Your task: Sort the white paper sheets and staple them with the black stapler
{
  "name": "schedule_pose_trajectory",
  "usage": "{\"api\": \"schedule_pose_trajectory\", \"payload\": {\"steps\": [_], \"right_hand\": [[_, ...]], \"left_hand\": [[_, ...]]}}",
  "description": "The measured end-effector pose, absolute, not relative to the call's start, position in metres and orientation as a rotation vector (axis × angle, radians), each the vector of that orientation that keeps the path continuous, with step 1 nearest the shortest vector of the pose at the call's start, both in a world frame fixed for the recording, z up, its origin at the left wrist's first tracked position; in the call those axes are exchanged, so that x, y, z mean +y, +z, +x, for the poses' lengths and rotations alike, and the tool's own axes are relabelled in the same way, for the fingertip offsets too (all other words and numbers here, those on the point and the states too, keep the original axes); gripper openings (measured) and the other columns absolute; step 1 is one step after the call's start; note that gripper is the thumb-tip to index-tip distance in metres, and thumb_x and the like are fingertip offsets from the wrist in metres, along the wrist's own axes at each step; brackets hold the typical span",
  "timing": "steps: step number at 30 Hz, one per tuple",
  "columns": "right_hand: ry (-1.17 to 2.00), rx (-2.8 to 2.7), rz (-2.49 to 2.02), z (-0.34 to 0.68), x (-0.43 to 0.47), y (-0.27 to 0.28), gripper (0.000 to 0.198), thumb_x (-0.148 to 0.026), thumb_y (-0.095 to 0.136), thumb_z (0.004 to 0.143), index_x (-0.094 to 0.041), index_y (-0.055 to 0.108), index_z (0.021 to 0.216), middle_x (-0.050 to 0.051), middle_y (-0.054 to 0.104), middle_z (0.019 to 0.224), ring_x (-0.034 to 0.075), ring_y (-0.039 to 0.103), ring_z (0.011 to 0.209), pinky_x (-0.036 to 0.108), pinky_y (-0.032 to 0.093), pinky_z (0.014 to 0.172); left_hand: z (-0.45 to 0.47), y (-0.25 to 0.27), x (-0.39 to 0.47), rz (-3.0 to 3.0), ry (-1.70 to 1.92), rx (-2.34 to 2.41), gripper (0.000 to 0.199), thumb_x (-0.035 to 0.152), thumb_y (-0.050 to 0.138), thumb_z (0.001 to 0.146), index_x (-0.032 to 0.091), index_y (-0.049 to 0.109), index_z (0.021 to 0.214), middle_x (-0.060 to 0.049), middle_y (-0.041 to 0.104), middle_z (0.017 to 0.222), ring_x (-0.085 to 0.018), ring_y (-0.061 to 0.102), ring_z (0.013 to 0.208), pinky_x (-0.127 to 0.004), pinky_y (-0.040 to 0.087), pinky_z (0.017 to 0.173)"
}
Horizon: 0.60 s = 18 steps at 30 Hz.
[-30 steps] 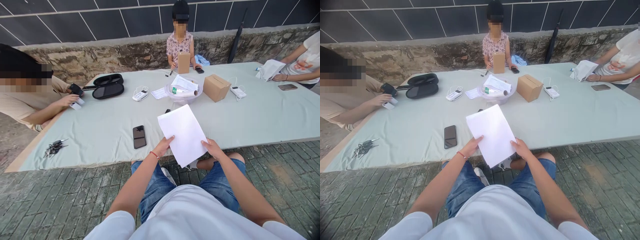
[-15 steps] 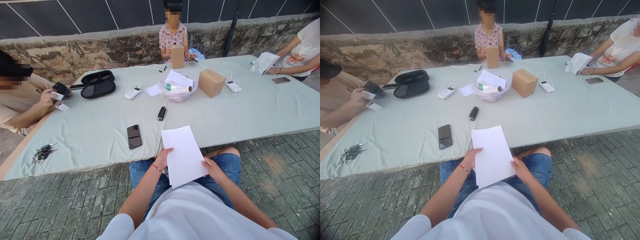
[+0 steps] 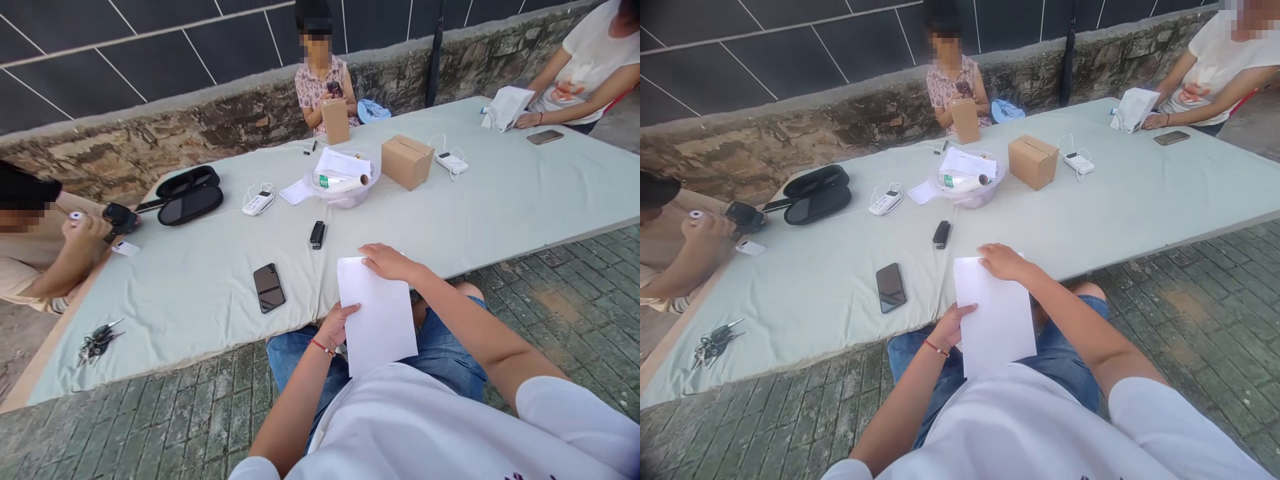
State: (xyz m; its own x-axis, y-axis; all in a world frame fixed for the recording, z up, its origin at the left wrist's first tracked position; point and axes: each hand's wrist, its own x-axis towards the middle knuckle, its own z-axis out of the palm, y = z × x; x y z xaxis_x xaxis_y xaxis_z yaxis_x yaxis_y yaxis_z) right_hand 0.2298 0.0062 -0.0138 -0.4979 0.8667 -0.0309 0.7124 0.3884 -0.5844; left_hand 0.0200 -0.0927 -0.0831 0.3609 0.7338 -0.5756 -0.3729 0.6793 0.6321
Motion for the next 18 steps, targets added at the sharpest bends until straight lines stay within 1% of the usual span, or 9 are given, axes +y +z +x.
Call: {"api": "schedule_pose_trajectory", "payload": {"steps": [2,3,6,9,13,15,18], "right_hand": [[0.9,-2.492,-1.371,0.221,0.012,-0.011,0.037,-0.04,0.036,0.097,-0.021,0.064,0.11,0.012,0.068,0.109,0.029,0.059,0.106,0.046,0.043,0.093],[0.887,-2.501,-1.368,0.218,0.013,-0.01,0.037,-0.041,0.035,0.098,-0.022,0.064,0.109,0.012,0.068,0.107,0.029,0.06,0.103,0.045,0.043,0.091],[0.779,-2.49,-1.332,0.211,0.015,-0.008,0.036,-0.04,0.037,0.097,-0.022,0.06,0.119,0.012,0.065,0.118,0.03,0.058,0.109,0.043,0.042,0.091],[0.866,-2.576,-1.283,0.203,0.014,-0.008,0.036,-0.038,0.038,0.097,-0.022,0.06,0.12,0.011,0.066,0.117,0.029,0.059,0.107,0.041,0.043,0.088],[0.762,-2.573,-1.296,0.193,0.011,-0.013,0.037,-0.032,0.034,0.098,-0.022,0.057,0.126,0.011,0.064,0.122,0.028,0.058,0.109,0.039,0.042,0.087],[0.811,-2.595,-1.272,0.19,0.011,-0.015,0.034,-0.031,0.037,0.097,-0.022,0.061,0.121,0.01,0.066,0.118,0.027,0.06,0.104,0.037,0.042,0.083],[0.904,-2.479,-1.257,0.189,0.013,-0.015,0.027,-0.032,0.044,0.095,-0.022,0.067,0.106,0.007,0.07,0.103,0.023,0.062,0.091,0.033,0.042,0.077]], "left_hand": [[0.019,-0.085,-0.094,0.431,0.724,0.948,0.049,0.02,0.081,0.064,0.009,0.067,0.109,-0.017,0.073,0.102,-0.03,0.071,0.09,-0.044,0.056,0.087],[0.018,-0.086,-0.094,0.429,0.717,0.946,0.047,0.021,0.081,0.065,0.009,0.067,0.108,-0.017,0.073,0.103,-0.03,0.071,0.09,-0.044,0.056,0.087],[0.018,-0.087,-0.095,0.427,0.718,0.933,0.046,0.023,0.081,0.067,0.009,0.067,0.108,-0.018,0.073,0.104,-0.03,0.071,0.091,-0.044,0.056,0.088],[0.021,-0.086,-0.094,0.414,0.732,0.922,0.046,0.025,0.081,0.068,0.01,0.067,0.109,-0.017,0.073,0.104,-0.03,0.071,0.092,-0.045,0.056,0.089],[0.025,-0.083,-0.094,0.402,0.719,0.939,0.045,0.031,0.08,0.07,0.009,0.067,0.108,-0.018,0.072,0.103,-0.03,0.071,0.092,-0.045,0.056,0.089],[0.027,-0.082,-0.095,0.4,0.712,0.954,0.046,0.036,0.078,0.072,0.009,0.066,0.108,-0.019,0.072,0.104,-0.03,0.071,0.093,-0.045,0.056,0.088],[0.029,-0.082,-0.096,0.403,0.714,1.007,0.048,0.04,0.078,0.073,0.01,0.064,0.109,-0.019,0.072,0.105,-0.029,0.07,0.094,-0.044,0.055,0.088]]}}
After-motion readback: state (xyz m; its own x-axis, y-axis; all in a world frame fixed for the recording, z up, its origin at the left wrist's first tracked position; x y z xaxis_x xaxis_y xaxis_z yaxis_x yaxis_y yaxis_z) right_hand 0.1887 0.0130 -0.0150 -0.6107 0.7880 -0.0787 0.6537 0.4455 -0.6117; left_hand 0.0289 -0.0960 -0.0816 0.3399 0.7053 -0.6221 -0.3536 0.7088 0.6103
